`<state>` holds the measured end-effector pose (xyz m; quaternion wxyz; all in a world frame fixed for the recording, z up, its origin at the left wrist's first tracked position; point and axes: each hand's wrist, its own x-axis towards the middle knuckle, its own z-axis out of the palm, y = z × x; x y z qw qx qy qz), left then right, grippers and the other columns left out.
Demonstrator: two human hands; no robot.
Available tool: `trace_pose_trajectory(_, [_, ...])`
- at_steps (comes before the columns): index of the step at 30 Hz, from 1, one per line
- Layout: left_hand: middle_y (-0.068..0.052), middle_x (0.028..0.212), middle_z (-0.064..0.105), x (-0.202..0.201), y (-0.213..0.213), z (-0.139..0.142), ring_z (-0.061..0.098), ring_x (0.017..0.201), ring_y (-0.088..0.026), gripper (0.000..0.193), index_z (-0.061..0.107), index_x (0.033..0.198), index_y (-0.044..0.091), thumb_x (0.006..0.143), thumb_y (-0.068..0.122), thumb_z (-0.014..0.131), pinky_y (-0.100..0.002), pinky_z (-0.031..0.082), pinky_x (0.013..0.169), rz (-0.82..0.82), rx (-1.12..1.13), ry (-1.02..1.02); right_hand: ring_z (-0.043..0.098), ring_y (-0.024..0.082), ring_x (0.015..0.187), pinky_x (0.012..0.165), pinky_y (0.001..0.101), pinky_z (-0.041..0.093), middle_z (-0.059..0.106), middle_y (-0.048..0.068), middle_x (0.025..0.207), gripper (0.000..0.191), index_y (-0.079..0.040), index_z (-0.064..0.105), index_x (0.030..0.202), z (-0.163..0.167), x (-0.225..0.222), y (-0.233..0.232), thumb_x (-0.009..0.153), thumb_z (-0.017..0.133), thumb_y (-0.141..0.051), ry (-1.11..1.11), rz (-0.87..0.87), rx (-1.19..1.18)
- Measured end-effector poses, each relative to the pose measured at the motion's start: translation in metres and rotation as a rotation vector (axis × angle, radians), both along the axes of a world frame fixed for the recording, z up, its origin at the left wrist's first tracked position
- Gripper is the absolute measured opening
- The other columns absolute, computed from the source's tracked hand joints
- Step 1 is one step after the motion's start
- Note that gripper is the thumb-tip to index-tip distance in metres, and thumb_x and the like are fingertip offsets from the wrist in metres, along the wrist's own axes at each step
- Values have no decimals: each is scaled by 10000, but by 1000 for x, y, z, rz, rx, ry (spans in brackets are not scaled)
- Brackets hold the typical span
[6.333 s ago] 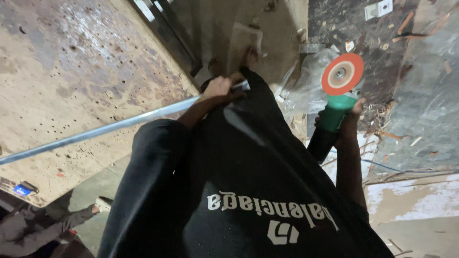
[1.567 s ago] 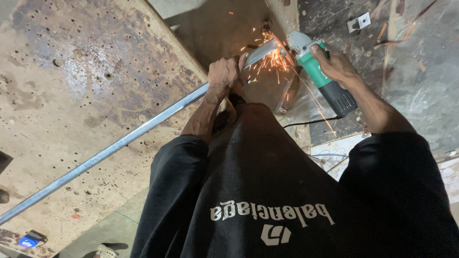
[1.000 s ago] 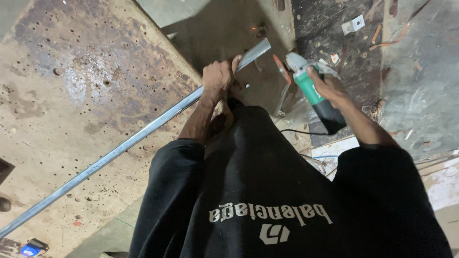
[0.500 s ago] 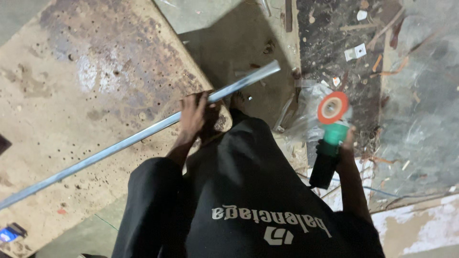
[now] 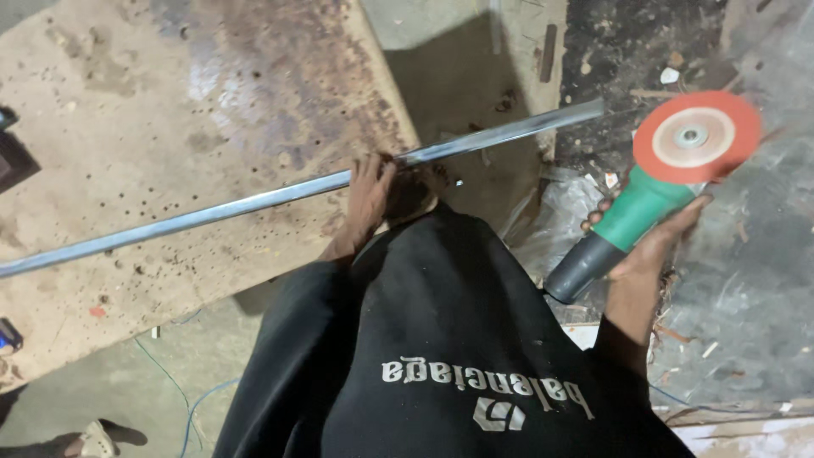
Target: The person uses an angle grinder to cut several long metal rods into shorter pieces on a wooden workbench. They repeatedly position the rods, cut them, and then inspect the cut ends before moving to the next piece.
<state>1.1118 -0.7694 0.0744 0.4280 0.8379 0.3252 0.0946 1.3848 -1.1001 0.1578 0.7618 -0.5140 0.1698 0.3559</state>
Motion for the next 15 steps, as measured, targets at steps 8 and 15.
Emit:
trace_pose_trajectory(8, [-113, 888, 636, -23, -82, 67, 679, 768, -315, 419, 579, 1047, 92, 968, 496, 656, -441, 548, 628, -573, 168, -442, 644, 278, 689, 648, 429, 574, 623, 107, 818, 911, -31, 576, 1017, -2, -52, 125, 851, 360, -901, -32, 145, 160])
trace_pose_trajectory(15, [-68, 992, 653, -102, -44, 58, 639, 673, -238, 312, 575, 1208, 195, 973, 390, 637, -364, 463, 456, -433, 660, -416, 605, 251, 728, 704, 395, 572, 589, 111, 825, 908, 3, 563, 1079, -24, -138, 212, 918, 381, -872, -32, 305, 215])
